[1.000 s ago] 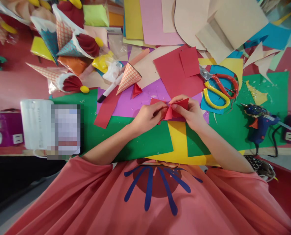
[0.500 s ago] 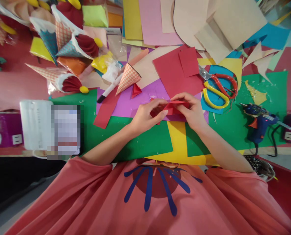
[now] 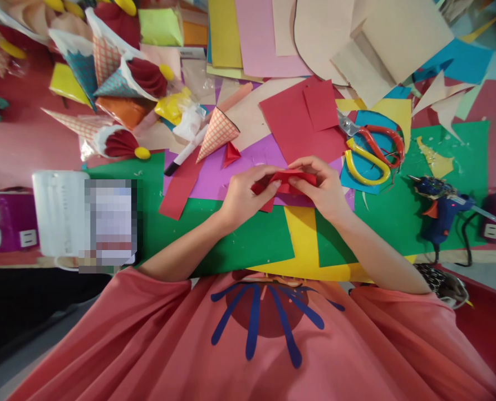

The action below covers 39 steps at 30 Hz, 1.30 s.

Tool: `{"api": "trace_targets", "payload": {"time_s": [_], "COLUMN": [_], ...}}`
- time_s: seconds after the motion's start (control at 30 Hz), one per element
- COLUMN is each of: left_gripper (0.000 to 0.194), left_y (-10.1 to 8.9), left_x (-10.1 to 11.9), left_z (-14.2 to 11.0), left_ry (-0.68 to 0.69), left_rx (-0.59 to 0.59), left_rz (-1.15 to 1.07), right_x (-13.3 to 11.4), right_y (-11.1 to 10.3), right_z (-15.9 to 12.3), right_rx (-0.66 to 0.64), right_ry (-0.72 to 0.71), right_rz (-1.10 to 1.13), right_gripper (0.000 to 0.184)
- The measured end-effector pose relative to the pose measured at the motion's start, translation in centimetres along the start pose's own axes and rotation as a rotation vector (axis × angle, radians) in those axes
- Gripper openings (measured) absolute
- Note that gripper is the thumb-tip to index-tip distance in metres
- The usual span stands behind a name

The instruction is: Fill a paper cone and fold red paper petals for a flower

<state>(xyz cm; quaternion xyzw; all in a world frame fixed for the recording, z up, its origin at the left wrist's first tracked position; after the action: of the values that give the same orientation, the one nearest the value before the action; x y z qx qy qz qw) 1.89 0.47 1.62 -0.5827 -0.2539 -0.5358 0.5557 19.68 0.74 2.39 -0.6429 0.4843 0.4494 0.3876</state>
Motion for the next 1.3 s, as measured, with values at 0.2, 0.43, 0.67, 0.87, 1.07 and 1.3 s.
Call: {"api": "trace_targets", "payload": {"time_s": [0.2, 0.43, 0.67, 0.87, 1.07, 1.3], "left_gripper": [0.027, 0.027, 0.02, 0.021, 0.021, 0.026], "left_y": [0.0, 0.2, 0.2, 0.2, 0.3, 0.5], "left_x": [-0.3, -0.6, -0.5, -0.5, -0.7, -0.6], "left_z": [0.0, -0.1, -0.1, 0.0, 0.0, 0.0], "left_ry": [0.05, 0.079, 0.179, 0.093, -0.046, -0.092], "left_rx": [0.023, 0.013, 0.046, 0.065, 0.086, 0.106], "left_rz": [0.035, 0.072, 0.117, 0.014, -0.117, -0.225], "right_x": [0.4, 0.9, 1.1, 1.3, 1.5, 1.4], "right_y": [0.0, 0.4, 0.5, 0.4, 0.3, 0.4], "right_z": [0.1, 0.4, 0.6, 0.8, 0.9, 0.9], "right_rx": [0.031, 0.048, 0.012, -0.012, -0.023, -0.063], "right_ry": [0.034, -0.031, -0.027, -0.036, -0.05, -0.064], "right_rz": [0.009, 0.058, 0.062, 0.064, 0.071, 0.071], "right_gripper": [0.014, 0.014, 0.015, 0.013, 0.016, 0.018]}}
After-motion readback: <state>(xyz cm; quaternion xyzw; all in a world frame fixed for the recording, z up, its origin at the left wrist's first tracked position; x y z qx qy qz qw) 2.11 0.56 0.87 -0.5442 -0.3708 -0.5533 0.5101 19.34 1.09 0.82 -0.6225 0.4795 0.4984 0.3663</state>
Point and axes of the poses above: each hand's wrist, its own z-axis towards the middle knuckle, its own y-axis out of the palm, x = y × z, the point moved 1 cm from there along z, towards the middle knuckle, and after that the axes turned 10 degrees about y, right-handed, at the moved point
